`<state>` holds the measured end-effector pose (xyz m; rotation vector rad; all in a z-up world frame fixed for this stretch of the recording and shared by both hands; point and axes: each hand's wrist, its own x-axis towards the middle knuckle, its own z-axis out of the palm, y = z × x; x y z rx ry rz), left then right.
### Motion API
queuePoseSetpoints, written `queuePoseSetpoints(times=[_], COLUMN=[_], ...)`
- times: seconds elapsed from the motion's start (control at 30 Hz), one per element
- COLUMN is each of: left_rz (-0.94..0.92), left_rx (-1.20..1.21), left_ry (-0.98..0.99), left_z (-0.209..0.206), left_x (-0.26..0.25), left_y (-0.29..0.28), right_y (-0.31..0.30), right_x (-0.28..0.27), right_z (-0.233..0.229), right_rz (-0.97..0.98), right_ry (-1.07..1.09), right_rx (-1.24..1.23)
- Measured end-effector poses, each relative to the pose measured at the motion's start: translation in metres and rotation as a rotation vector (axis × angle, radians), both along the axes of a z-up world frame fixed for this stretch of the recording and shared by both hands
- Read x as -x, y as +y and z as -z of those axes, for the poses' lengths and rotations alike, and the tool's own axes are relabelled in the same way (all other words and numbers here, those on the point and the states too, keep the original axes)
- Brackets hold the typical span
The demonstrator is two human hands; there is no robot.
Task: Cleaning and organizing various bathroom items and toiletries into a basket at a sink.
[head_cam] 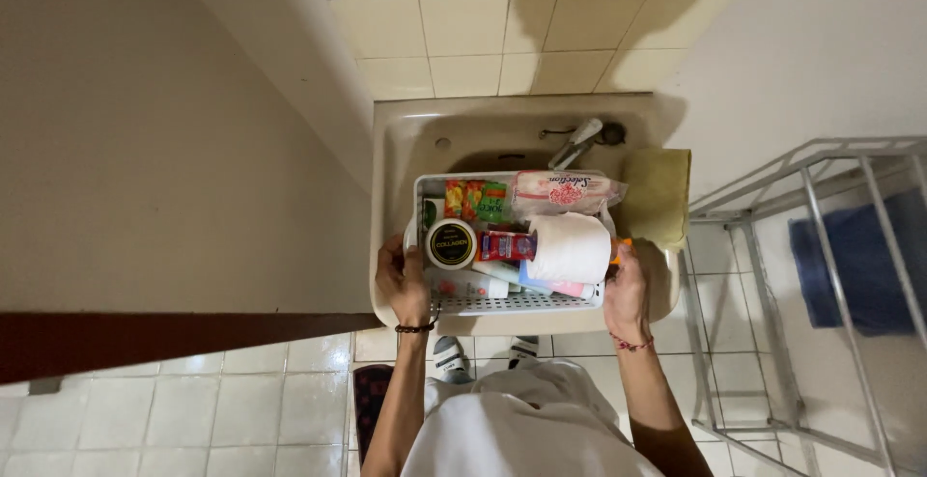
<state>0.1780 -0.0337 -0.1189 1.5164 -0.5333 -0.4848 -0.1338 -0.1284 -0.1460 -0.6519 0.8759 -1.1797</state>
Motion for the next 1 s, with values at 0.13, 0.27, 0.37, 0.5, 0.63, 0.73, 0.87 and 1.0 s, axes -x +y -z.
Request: queuePoseSetpoints(times=[0.13,0.27,0.37,0.5,0.63,0.73,0.87,1.0], left_rz=[0.017,-0.013,-0.048,-0.071,-0.037,0.035,0.119,0.139], left_rx=[0.037,0.033,0.001,-0.016,-0.046,-0.148,-0.193,-0.301], left_ry=[0.037,0.014,-0.035,-0.099,-0.13,-0.153,-0.299,-0.443], left_z=[0.034,0.043,0.053,0.055,0.043,0.042,0.043,0.043], left_x=[-0.005,-0.005,-0.003,0.001,-0.001,-0.001,0.004,0.001], left_y=[-0.007,-0.014,-0.02,-0.025,-0.029,-0.03,-0.029,-0.028], right_y=[-0.002,-0.005,-0.009,-0.014,-0.016,-0.02,-0.025,-0.023], right_x=[-0.004,-0.005,-0.006,-0.006,-0.001,-0.002,0.005,0.015], right_z=[0.016,0.034,0.041,0.043,0.051,0.039,0.039,0.048], right_rz=[0.053,0.11,0.137,0.161,0.14,0.122,0.158,0.115], right_ry=[0.056,0.038,0.035,0.081,0.115,0.132,0.143,0.363], right_rx=[-0.057,-0.073,-0.081,-0.069,-0.022,-0.077,-0.132,-0.051])
